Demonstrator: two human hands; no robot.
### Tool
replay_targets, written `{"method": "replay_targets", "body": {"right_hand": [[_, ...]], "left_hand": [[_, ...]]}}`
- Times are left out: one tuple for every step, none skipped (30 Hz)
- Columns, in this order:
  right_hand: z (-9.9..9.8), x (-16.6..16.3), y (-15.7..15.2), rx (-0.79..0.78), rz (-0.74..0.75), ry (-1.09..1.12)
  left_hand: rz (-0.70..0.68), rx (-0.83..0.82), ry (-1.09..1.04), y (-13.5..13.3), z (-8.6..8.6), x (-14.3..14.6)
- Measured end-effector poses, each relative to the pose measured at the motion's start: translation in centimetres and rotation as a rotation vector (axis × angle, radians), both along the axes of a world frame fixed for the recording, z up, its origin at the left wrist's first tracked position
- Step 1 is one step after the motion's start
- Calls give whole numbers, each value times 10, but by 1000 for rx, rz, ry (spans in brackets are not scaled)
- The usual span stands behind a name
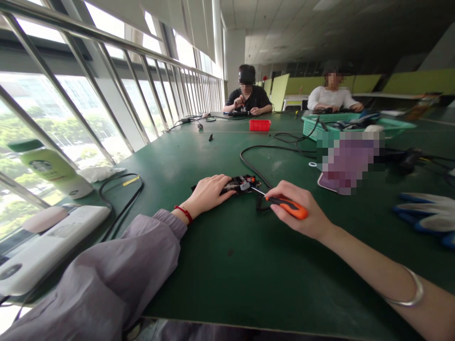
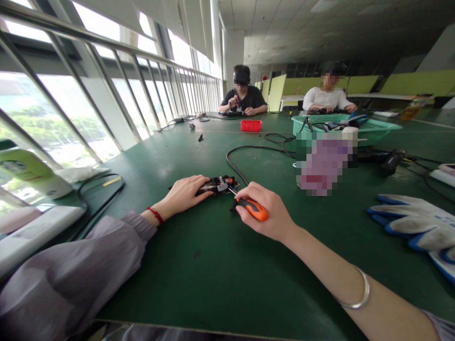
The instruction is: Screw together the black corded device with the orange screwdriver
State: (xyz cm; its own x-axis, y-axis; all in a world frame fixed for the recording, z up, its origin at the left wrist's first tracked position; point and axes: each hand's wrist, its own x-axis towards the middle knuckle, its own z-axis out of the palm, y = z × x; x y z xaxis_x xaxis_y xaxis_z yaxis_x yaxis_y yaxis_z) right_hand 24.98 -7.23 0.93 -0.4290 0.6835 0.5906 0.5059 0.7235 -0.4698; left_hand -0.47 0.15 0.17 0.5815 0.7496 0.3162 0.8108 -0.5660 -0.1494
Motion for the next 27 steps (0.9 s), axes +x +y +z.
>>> {"method": "replay_targets", "body": {"right_hand": [[-1, -1, 0, -18, 16, -94], [-2, -2, 0, -49, 31, -187], [-4, -3, 0, -85, 46, -262], [-5, -5, 1, -114, 66, -314], [-7, -6, 1, -127, 88, -351], [-8, -6, 1, -131, 104, -374], [-8, -7, 2, -129, 114, -385], [-8, -7, 2, -127, 120, -387], [-8, -7, 2, -130, 121, -385], [-7, -7, 1, -141, 118, -381], [-5, -6, 1, -155, 114, -379], [-4, -6, 1, -169, 109, -383], [-3, -5, 0, -181, 103, -392], [-2, -5, 0, -187, 96, -403], [-1, -5, 0, -188, 90, -413], [-1, -5, 0, -184, 88, -421], [-1, -5, 0, -178, 86, -428], [-1, -6, 1, -173, 84, -435], [-2, -6, 1, -171, 83, -441], [-2, -6, 1, -173, 81, -445], [-2, -6, 1, -179, 80, -449], [-2, -6, 1, -186, 78, -453], [-2, -6, 1, -193, 77, -456], [-2, -6, 1, -198, 77, -460], [-2, -6, 1, -202, 78, -463], [-2, -6, 1, -203, 77, -466], [-2, -6, 1, -202, 77, -469]], "left_hand": [[19, 1, 1, 0, 1, -4], [42, 1, 2, 1, 1, -10], [70, 2, 4, 2, 2, -16], [102, 4, 2, 4, 3, -22], [136, 8, -3, 6, 4, -30], [174, 17, -11, 8, 5, -37], [215, 31, -19, 11, 6, -45], [260, 48, -19, 12, 8, -52], [308, 66, -12, 14, 10, -60], [359, 86, -1, 15, 12, -67], [412, 108, 10, 16, 15, -75], [466, 128, 17, 16, 17, -82], [520, 151, 15, 15, 20, -88], [578, 174, 0, 14, 23, -94], [632, 198, -28, 12, 26, -99], [681, 222, -66, 10, 28, -103], [722, 240, -106, 9, 30, -106], [754, 249, -144, 7, 32, -107], [779, 248, -175, 5, 32, -108], [795, 235, -193, 5, 32, -108], [805, 215, -199, 4, 32, -108], [809, 191, -197, 5, 30, -107], [805, 171, -191, 5, 29, -106], [796, 160, -185, 6, 28, -106], [784, 157, -179, 7, 27, -106], [773, 160, -176, 8, 26, -106], [762, 168, -174, 9, 25, -105]]}}
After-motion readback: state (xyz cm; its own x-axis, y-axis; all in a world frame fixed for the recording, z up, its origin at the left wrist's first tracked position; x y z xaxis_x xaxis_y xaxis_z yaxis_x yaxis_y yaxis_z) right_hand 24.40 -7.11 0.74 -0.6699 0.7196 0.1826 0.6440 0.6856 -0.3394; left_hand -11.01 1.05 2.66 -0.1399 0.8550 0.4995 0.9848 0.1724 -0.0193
